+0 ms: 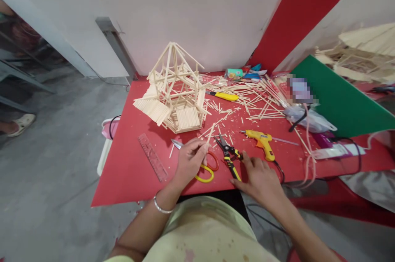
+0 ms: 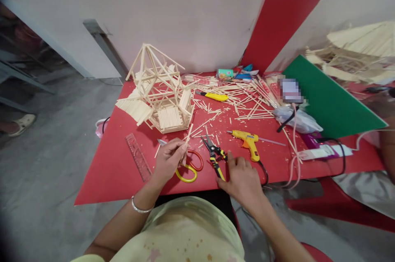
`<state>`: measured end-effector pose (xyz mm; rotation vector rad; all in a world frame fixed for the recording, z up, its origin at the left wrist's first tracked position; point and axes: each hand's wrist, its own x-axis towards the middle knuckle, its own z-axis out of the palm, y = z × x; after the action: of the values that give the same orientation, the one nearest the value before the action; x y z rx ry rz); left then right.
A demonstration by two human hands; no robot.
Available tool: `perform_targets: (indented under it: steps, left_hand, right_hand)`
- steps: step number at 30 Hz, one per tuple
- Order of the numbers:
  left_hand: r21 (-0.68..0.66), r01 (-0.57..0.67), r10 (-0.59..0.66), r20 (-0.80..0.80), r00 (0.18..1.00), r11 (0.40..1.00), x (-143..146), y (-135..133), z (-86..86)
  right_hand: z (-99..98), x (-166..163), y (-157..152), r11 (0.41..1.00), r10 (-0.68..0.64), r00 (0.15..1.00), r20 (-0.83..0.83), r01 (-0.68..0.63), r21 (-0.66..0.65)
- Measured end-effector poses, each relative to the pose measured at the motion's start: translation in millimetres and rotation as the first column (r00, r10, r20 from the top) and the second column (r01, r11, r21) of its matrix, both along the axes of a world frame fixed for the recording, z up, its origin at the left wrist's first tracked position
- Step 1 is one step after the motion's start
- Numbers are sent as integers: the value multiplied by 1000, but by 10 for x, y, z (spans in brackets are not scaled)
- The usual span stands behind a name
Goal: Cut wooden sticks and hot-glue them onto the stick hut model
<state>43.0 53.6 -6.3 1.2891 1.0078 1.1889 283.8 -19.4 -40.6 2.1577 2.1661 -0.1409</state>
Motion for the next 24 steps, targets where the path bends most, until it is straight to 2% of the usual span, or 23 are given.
perform_targets:
  steps: [4,6,7,8,10,12,13,14,16,18,21,24]
  left_hand:
    - [4,15,-14,-22,1000,1000,33,-16,-28]
    - [-14,7,-7,-12,1000,1000,55,-8,-67]
    - [-27,6,-6,-1,1000,1000,70,-1,-86]
    - [-41,5,-5,14,1000,999,87,7,-102]
    - [-76,6,-3,48,999,997,128,22,-121]
    - [-112,7,1,71,997,994,172,36,-121]
    - [-125,6,3,76,997,992,193,42,-115]
    - [-132,5,5,75,997,991,211,48,-107]
    - [-132,6,2,63,998,991,240,56,-89]
    - [-117,11,-6,42,999,993,256,62,-72]
    - [-92,22,-21,18,1000,995,269,71,-52]
    - [-82,29,-28,13,1000,996,284,81,-27]
  right_hand:
    - [-58,213,132,999,-43,985,-169,42,-9]
    - [-35,314,150,997,-78,917,-392,62,-54]
    - [-5,351,144,992,-111,832,-543,58,-115]
    - [37,374,131,979,-166,700,-694,36,-198]
    - [142,366,89,928,-330,334,-883,-55,-368]
    - [245,283,43,871,-473,1,-881,-151,-467]
    - [285,221,22,854,-507,-103,-856,-192,-483]
    - [313,152,3,846,-521,-162,-838,-229,-481]
    - [334,19,-27,842,-517,-180,-837,-281,-460]
    - [322,-69,-44,845,-499,-123,-858,-287,-451]
    - [306,-79,-29,905,-370,80,-926,-196,-378]
    - [328,-2,39,984,-89,364,-927,-112,-138]
